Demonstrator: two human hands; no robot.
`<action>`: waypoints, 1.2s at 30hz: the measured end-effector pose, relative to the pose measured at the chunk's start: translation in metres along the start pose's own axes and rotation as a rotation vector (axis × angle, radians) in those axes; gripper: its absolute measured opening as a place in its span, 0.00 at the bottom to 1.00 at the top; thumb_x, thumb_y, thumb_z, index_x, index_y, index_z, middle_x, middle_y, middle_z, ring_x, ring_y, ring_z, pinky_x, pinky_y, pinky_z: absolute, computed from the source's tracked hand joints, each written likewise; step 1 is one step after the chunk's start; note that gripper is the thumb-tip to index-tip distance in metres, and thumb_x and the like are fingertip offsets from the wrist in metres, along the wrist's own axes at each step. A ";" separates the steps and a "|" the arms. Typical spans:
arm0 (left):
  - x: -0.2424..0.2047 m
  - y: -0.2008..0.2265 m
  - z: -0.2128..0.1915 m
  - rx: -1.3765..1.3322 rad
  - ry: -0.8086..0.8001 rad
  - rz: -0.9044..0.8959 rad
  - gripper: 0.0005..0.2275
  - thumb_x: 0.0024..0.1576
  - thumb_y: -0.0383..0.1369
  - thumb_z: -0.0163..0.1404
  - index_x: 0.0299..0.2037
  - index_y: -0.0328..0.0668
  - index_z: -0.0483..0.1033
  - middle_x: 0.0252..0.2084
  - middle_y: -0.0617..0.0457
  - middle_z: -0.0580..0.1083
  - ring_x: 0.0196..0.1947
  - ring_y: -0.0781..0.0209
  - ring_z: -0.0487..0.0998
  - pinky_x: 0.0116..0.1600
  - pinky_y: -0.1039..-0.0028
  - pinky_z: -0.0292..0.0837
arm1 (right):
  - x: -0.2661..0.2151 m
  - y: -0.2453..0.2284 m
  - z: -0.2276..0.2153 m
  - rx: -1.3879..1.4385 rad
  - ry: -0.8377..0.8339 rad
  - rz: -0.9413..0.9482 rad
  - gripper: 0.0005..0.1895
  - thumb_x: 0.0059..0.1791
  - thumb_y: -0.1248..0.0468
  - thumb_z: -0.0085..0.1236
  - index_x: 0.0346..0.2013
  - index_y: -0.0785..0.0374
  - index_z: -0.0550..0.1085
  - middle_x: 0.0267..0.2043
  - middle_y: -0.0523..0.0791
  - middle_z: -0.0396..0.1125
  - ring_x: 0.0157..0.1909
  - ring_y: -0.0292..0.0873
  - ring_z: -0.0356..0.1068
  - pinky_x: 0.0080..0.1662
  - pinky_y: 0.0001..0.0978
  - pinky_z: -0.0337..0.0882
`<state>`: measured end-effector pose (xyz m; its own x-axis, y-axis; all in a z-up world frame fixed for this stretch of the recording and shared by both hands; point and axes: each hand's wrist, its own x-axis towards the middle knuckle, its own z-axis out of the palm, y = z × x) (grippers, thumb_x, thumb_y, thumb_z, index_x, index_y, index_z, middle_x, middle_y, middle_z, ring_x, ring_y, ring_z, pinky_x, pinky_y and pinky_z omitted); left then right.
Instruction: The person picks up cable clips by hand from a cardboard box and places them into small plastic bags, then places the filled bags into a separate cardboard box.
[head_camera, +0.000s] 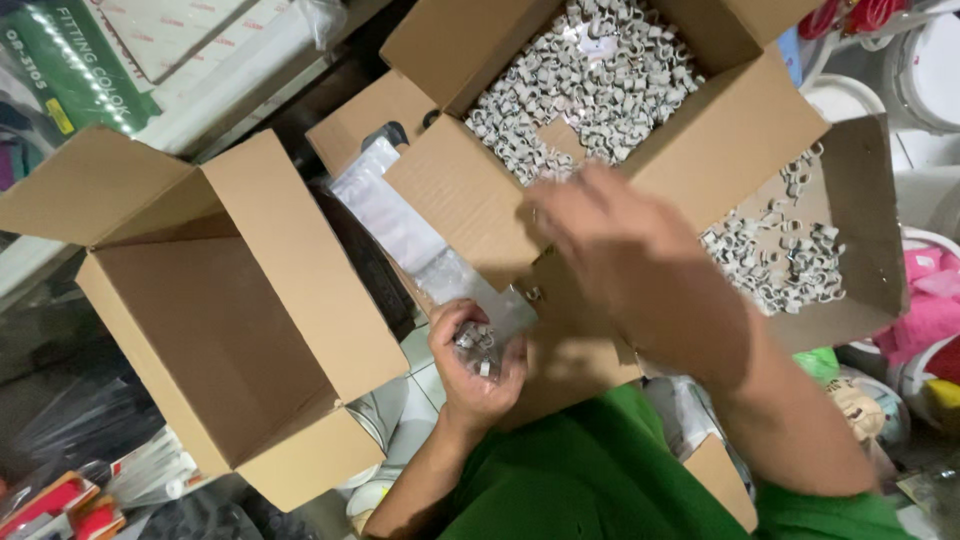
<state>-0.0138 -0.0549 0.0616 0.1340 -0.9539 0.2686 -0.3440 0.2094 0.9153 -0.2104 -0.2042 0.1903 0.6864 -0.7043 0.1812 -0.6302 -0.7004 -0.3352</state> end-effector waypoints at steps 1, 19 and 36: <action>-0.006 -0.002 0.000 -0.010 0.012 -0.013 0.30 0.50 0.20 0.59 0.61 0.36 0.57 0.52 0.43 0.64 0.49 0.53 0.68 0.59 0.66 0.68 | -0.012 -0.013 0.004 0.148 -0.034 0.075 0.23 0.46 0.65 0.59 0.54 0.70 0.68 0.54 0.56 0.68 0.48 0.58 0.72 0.40 0.41 0.73; -0.067 -0.054 0.024 0.157 0.014 0.124 0.26 0.52 0.27 0.62 0.58 0.31 0.62 0.50 0.36 0.69 0.50 0.41 0.72 0.57 0.57 0.70 | -0.030 -0.058 0.136 0.065 0.257 0.502 0.11 0.48 0.66 0.61 0.45 0.59 0.77 0.44 0.50 0.66 0.41 0.54 0.71 0.42 0.43 0.72; -0.052 -0.036 0.021 0.256 -0.066 0.013 0.24 0.53 0.28 0.61 0.56 0.29 0.64 0.49 0.35 0.70 0.47 0.39 0.72 0.54 0.56 0.70 | -0.046 -0.050 0.143 0.251 0.374 0.278 0.15 0.46 0.74 0.61 0.49 0.68 0.75 0.53 0.51 0.70 0.59 0.58 0.68 0.60 0.46 0.69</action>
<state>-0.0279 -0.0179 0.0083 0.0701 -0.9652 0.2519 -0.5706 0.1683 0.8038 -0.1584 -0.1206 0.0662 0.3001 -0.8849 0.3563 -0.6319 -0.4642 -0.6206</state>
